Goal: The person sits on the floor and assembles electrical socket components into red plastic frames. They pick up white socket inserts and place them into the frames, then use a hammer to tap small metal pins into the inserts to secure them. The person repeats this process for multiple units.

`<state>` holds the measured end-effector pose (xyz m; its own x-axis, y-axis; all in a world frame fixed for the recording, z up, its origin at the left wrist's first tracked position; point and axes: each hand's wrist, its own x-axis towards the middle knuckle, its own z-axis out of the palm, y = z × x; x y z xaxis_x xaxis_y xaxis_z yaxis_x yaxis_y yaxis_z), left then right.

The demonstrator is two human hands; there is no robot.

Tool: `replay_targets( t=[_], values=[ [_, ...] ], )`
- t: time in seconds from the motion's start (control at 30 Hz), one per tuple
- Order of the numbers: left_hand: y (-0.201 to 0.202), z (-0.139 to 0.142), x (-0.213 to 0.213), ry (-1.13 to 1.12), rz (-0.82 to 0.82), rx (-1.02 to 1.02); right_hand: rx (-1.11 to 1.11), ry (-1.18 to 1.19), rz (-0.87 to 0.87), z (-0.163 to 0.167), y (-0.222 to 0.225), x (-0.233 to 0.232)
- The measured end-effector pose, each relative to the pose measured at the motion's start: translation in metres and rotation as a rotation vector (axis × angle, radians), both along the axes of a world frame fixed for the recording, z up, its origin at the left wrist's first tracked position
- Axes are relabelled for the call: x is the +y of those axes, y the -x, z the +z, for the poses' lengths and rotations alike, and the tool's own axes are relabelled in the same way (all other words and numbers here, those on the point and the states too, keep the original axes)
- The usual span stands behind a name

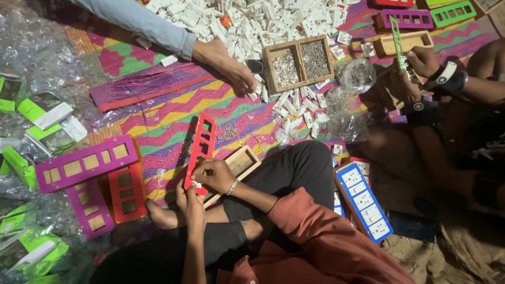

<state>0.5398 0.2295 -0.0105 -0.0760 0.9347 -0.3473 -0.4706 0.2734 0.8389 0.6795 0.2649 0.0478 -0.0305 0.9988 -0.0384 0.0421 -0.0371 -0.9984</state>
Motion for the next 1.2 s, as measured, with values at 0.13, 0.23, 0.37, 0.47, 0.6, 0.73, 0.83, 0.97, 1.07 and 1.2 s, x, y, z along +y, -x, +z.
replay_targets(
  t=[0.13, 0.23, 0.37, 0.47, 0.6, 0.73, 0.83, 0.97, 1.07, 1.2],
  values=[
    [0.001, -0.002, -0.001, 0.051, 0.026, 0.009, -0.252, -0.14, 0.067, 0.003, -0.003, -0.001],
    [0.001, -0.002, -0.001, -0.02, 0.016, -0.02, -0.229, -0.172, 0.095, 0.003, -0.006, 0.0],
    [0.0, 0.0, 0.001, -0.009, 0.022, 0.006, -0.194, -0.163, 0.135, -0.003, -0.01, 0.004],
    [0.0, 0.004, -0.002, 0.003, 0.001, 0.085, -0.09, -0.083, 0.146, -0.008, -0.009, 0.005],
    [0.0, 0.009, -0.004, -0.049, -0.035, 0.105, -0.022, -0.033, 0.139, -0.004, -0.007, 0.005],
    [-0.002, 0.017, -0.002, -0.062, -0.027, 0.106, -0.312, -0.217, 0.069, 0.015, -0.005, -0.002],
    [-0.003, 0.019, -0.002, -0.06, -0.026, 0.074, -0.486, -0.345, 0.04, 0.029, -0.004, -0.005],
    [-0.001, 0.016, -0.004, -0.067, -0.023, 0.14, -0.593, -0.465, 0.032, 0.035, -0.002, -0.004],
    [-0.001, 0.01, -0.003, -0.078, -0.025, 0.085, -0.65, -0.489, 0.045, 0.034, -0.002, -0.003],
    [-0.002, 0.004, -0.003, -0.06, -0.022, 0.106, -0.688, -0.49, 0.046, 0.029, -0.003, -0.002]
  ],
)
